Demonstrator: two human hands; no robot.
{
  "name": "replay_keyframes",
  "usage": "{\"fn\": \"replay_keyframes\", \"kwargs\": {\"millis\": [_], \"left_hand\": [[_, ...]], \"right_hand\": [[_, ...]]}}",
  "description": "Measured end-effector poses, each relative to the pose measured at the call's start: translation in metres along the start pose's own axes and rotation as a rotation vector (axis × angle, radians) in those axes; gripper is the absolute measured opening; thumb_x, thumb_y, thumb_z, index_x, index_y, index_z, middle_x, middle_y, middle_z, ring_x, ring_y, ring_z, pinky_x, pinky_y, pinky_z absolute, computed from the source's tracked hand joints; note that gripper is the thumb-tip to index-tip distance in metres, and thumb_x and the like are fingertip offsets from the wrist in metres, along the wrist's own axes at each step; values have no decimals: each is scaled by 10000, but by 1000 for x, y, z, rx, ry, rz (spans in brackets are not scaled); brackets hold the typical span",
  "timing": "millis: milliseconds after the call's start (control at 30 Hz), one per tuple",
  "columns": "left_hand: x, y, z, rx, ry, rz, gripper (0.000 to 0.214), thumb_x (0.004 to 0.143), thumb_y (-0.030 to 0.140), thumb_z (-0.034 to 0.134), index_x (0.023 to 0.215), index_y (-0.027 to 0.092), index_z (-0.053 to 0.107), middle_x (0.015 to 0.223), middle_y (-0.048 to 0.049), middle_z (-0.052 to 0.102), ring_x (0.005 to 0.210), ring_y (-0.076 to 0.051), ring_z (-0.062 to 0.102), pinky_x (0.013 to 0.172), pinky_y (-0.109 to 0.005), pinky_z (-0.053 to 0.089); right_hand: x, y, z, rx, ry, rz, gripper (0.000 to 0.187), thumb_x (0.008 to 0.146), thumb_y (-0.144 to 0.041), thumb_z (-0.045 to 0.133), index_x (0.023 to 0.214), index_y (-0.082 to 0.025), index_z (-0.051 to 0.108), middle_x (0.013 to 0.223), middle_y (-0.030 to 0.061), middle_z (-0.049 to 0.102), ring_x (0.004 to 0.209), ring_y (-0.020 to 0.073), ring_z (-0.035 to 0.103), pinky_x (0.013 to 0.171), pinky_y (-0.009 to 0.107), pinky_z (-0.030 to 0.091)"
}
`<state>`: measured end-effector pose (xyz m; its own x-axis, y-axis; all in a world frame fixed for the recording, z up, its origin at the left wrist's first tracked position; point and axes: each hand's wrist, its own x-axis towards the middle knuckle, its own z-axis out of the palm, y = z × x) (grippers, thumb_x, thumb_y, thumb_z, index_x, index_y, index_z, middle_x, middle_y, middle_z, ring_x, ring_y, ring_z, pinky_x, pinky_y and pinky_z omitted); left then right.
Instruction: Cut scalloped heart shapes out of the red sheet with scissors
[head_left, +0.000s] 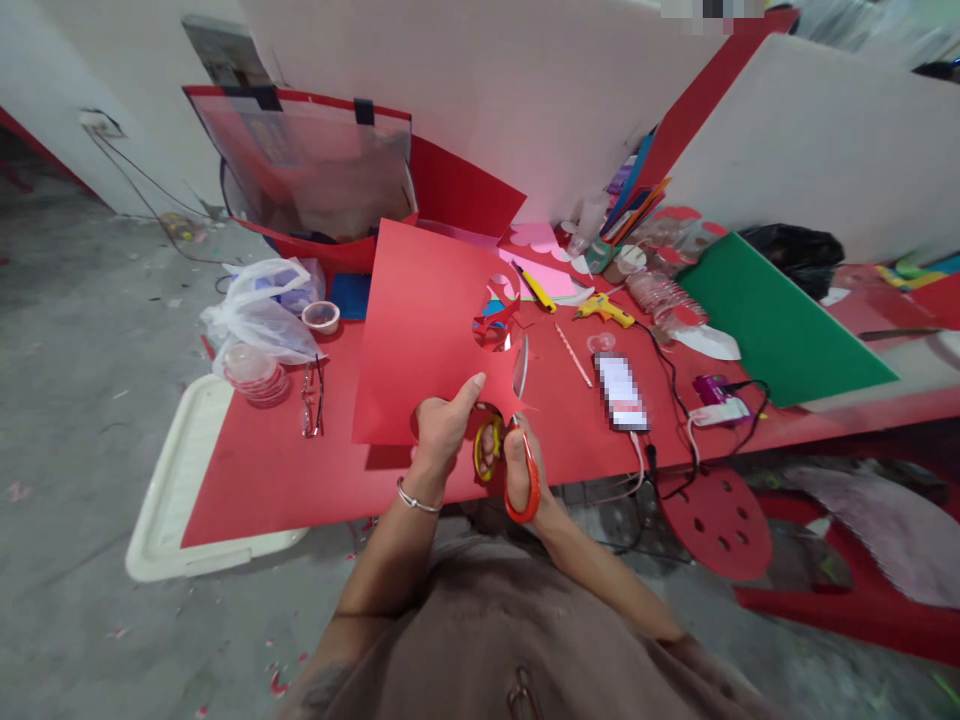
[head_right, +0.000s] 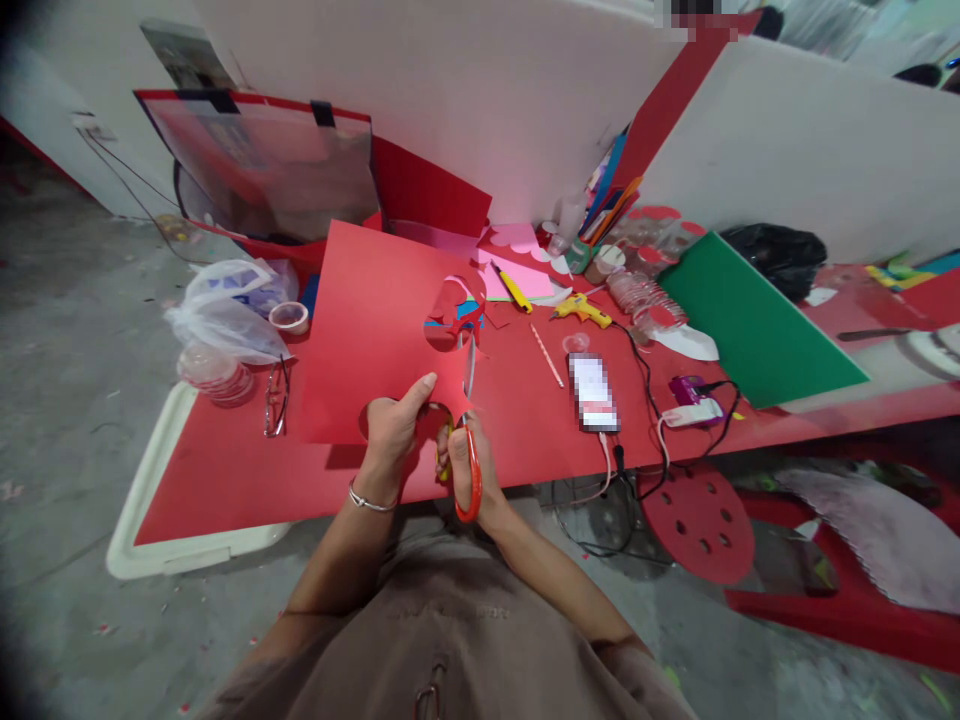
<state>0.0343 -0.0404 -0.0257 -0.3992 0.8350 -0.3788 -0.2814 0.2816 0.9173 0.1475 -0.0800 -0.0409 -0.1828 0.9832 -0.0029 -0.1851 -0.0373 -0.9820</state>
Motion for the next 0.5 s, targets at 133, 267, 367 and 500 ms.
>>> {"fn": "replay_keyframes", "kwargs": {"millis": [133,267,367,500], "left_hand": [[0,3,-1,-32,-16,10,602,689,702,830,483,202,563,456,-19,508,476,-153,534,459,-277,405],[-1,7,-1,-59,21,51,566,649,646,876,508,174,598,491,-7,534,511,-138,536,508,-264,424],[-2,9,-1,-61,44,55,549,629,613,895,502,166,602,507,-5,547,517,-126,521,522,-261,417],[0,8,-1,-58,51,63,528,629,594,899,516,167,610,524,-5,564,530,-120,517,535,-257,414]], "right_hand": [[-1,2,-1,11,10,-14,599,930,-822,559,816,-234,526,650,-20,501,474,121,460,431,271,423],[-1,1,-3,-8,0,-20,610,935,-824,546,819,-226,526,643,-24,507,476,115,466,431,256,425],[-1,1,-5,-32,-26,-8,619,944,-834,512,838,-224,535,649,-24,505,486,121,476,441,260,435],[-1,1,-8,-53,-36,-8,612,950,-832,502,846,-230,529,659,-23,496,486,128,473,441,273,435]]}}
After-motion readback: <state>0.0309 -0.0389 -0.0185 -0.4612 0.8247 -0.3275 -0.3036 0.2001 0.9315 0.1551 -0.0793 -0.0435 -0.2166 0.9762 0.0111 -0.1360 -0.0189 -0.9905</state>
